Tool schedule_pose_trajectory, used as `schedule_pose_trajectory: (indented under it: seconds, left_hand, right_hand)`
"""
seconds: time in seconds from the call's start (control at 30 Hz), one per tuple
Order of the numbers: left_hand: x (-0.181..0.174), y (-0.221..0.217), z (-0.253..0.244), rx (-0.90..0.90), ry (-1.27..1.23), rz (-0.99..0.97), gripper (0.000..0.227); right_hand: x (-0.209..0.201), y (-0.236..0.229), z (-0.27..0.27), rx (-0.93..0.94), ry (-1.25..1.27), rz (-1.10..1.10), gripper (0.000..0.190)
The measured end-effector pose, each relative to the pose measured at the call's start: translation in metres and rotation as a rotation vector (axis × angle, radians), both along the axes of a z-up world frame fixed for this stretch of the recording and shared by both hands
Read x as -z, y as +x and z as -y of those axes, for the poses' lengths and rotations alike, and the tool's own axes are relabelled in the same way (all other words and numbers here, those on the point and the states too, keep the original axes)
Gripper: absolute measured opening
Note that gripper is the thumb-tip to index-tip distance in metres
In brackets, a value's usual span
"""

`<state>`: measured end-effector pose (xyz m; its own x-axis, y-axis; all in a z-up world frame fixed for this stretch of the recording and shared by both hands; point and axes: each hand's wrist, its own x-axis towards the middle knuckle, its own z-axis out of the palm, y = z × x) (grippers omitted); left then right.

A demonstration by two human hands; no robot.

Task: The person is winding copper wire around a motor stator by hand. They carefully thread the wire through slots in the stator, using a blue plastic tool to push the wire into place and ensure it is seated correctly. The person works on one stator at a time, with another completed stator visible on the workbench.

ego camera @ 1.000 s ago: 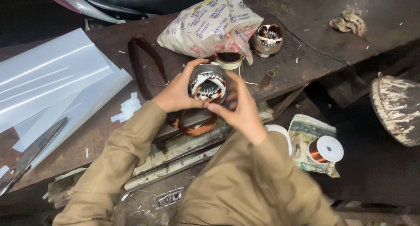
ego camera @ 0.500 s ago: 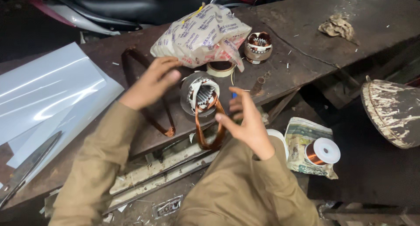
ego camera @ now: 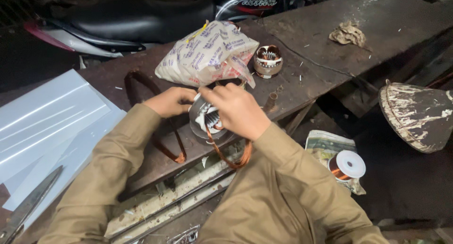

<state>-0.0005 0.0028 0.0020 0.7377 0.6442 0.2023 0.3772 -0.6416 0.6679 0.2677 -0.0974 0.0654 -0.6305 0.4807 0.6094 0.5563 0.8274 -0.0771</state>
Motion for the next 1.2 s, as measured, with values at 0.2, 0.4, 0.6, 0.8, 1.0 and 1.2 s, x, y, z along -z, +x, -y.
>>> schedule_pose_trajectory:
  seconds: [0.2, 0.4, 0.6, 0.8, 1.0, 1.2]
  left_hand:
    - [-0.014, 0.000, 0.001, 0.017, -0.085, -0.030, 0.043]
    - [-0.033, 0.009, -0.004, -0.155, -0.340, -0.219, 0.026]
    - [-0.036, 0.009, -0.008, -0.111, -0.425, -0.206, 0.023]
    - [-0.021, 0.015, -0.002, -0.214, -0.325, -0.140, 0.027]
    - [0.000, 0.013, -0.003, -0.230, -0.243, -0.007, 0.024]
    - [0.006, 0.014, 0.004, -0.040, 0.164, 0.152, 0.046]
  right_hand:
    - [-0.017, -0.002, 0.033, 0.027, 0.261, -0.041, 0.061]
    - [0.018, -0.025, 0.106, 0.278, -0.034, -0.508, 0.019]
    - [0.043, -0.025, 0.092, 0.404, -0.331, -0.560, 0.011]
    - [0.049, -0.003, 0.102, 0.427, -0.104, -0.448, 0.008]
    - [0.058, 0.019, 0.111, 0.402, -0.140, -0.389, 0.011]
    - [0.044, 0.035, 0.109, 0.370, -0.262, -0.195, 0.008]
